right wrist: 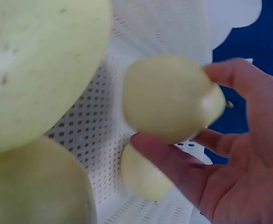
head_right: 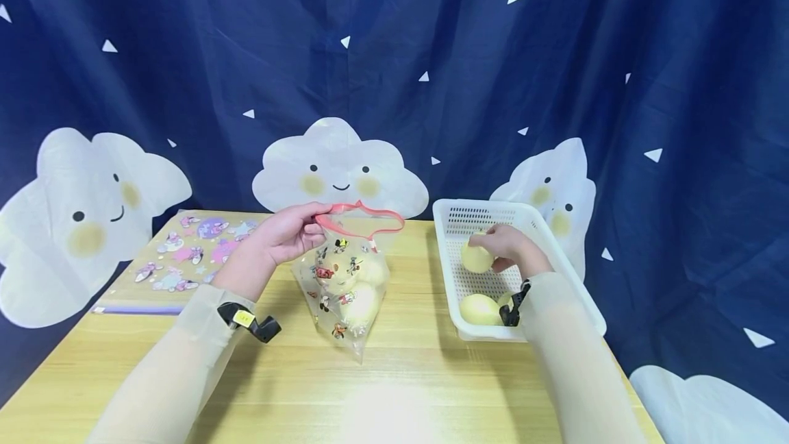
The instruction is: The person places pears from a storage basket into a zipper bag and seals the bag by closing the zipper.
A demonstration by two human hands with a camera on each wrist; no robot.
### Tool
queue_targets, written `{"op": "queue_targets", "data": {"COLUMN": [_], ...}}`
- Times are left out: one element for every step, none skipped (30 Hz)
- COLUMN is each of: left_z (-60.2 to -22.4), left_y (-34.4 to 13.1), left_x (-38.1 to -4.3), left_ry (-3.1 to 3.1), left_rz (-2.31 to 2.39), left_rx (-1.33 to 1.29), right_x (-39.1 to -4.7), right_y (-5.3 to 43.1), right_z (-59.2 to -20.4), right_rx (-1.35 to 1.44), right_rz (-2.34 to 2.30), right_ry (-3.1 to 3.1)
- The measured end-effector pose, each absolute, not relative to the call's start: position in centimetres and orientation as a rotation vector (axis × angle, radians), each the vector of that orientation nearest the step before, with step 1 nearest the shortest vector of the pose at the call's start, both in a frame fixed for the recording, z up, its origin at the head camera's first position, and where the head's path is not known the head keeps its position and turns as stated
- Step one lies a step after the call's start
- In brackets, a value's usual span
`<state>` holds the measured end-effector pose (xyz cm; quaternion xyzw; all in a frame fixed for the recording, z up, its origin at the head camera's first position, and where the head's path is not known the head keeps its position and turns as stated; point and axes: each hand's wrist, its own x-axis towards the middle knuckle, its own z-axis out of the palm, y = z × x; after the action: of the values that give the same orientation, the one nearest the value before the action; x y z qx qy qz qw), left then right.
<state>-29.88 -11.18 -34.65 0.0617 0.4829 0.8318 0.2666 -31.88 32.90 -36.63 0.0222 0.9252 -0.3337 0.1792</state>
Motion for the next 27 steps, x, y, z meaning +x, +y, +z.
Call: {"op": "queue_targets", "data": {"left_z": [-34.7, -34.7, -34.7, -34.7, -34.6, -34.6, -34.6, -34.6, -34.5, -34.5, -34.5, -34.5, -34.5, -34.4, -34.4, -34.4, -34.3, -34.3, -34.2, -34.1, -34.0, -33.9, -33.8, -33.6, -33.5, -33.4, -33.2], "left_y": [-11.2, -11.2, -11.2, -11.2, -11.2, -11.2, -11.2, -11.2, -11.2, -11.2, -11.2, -11.1, -11.1, -11.1, -11.0, -11.0, -10.9, -10.8, -10.7, -10.6, -10.5, -10.4, -10.2, -10.1, -9.9, -9.8, -9.7], "left_x": [-29.9, -29.9, -29.9, -29.8, -29.8, -29.8, -29.7, -29.7, -29.7, -29.7, -29.6, -29.6, -29.6, -29.6, -29.6, -29.6, -29.6, -29.6, -29.6, -29.6, -29.6, -29.6, -29.6, -29.6, -29.6, -29.6, -29.6], "left_ry": [1.300, 1.293, 1.292, 1.289, 1.289, 1.291, 1.292, 1.296, 1.305, 1.308, 1.309, 1.312, 1.313, 1.318, 1.324, 1.328, 1.334, 1.344, 1.353, 1.366, 1.377, 1.390, 1.404, 1.419, 1.432, 1.440, 1.446], "left_rz": [2.245, 2.246, 2.248, 2.249, 2.251, 2.251, 2.251, 2.253, 2.254, 2.254, 2.255, 2.256, 2.256, 2.258, 2.258, 2.259, 2.263, 2.268, 2.271, 2.277, 2.279, 2.282, 2.286, 2.287, 2.287, 2.290, 2.289], "left_rx": [0.170, 0.171, 0.172, 0.173, 0.175, 0.179, 0.180, 0.178, 0.178, 0.178, 0.177, 0.177, 0.179, 0.178, 0.181, 0.184, 0.185, 0.186, 0.190, 0.192, 0.200, 0.201, 0.200, 0.200, 0.201, 0.199, 0.202], "right_x": [-32.0, -32.1, -32.1, -32.1, -32.2, -32.2, -32.2, -32.2, -32.2, -32.2, -32.1, -32.0, -31.9, -31.8, -31.7, -31.5, -31.4, -31.3, -31.1, -30.9, -30.7, -30.5, -30.3, -30.0, -29.8, -29.5, -29.3], "right_y": [32.9, 32.9, 32.9, 32.8, 32.6, 32.5, 32.4, 32.2, 31.9, 31.6, 31.3, 30.9, 30.3, 29.8, 29.2, 28.5, 27.9, 27.2, 26.6, 26.0, 25.4, 24.8, 24.3, 23.9, 23.5, 23.1, 22.7], "right_z": [-36.5, -36.4, -36.2, -35.9, -35.7, -35.5, -35.2, -35.0, -34.8, -34.6, -34.3, -34.1, -33.8, -33.6, -33.4, -33.1, -32.9, -32.6, -32.4, -32.3, -32.1, -31.9, -31.8, -31.7, -31.6, -31.5, -31.4], "right_rx": [0.074, 0.084, 0.098, 0.111, 0.126, 0.136, 0.149, 0.160, 0.165, 0.162, 0.160, 0.157, 0.149, 0.130, 0.107, 0.084, 0.060, 0.028, -0.006, -0.042, -0.079, -0.118, -0.156, -0.193, -0.226, -0.256, -0.281], "right_rz": [-0.997, -1.058, -1.114, -1.175, -1.233, -1.283, -1.332, -1.381, -1.428, -1.490, -1.549, -1.620, -1.691, -1.754, -1.810, -1.862, -1.903, -1.937, -1.961, -1.982, -2.002, -2.018, -2.032, -2.042, -2.054, -2.063, -2.070], "right_ry": [2.624, 2.622, 2.622, 2.615, 2.609, 2.604, 2.595, 2.581, 2.564, 2.536, 2.507, 2.465, 2.417, 2.369, 2.324, 2.280, 2.241, 2.202, 2.170, 2.142, 2.113, 2.088, 2.068, 2.052, 2.038, 2.023, 2.010]}}
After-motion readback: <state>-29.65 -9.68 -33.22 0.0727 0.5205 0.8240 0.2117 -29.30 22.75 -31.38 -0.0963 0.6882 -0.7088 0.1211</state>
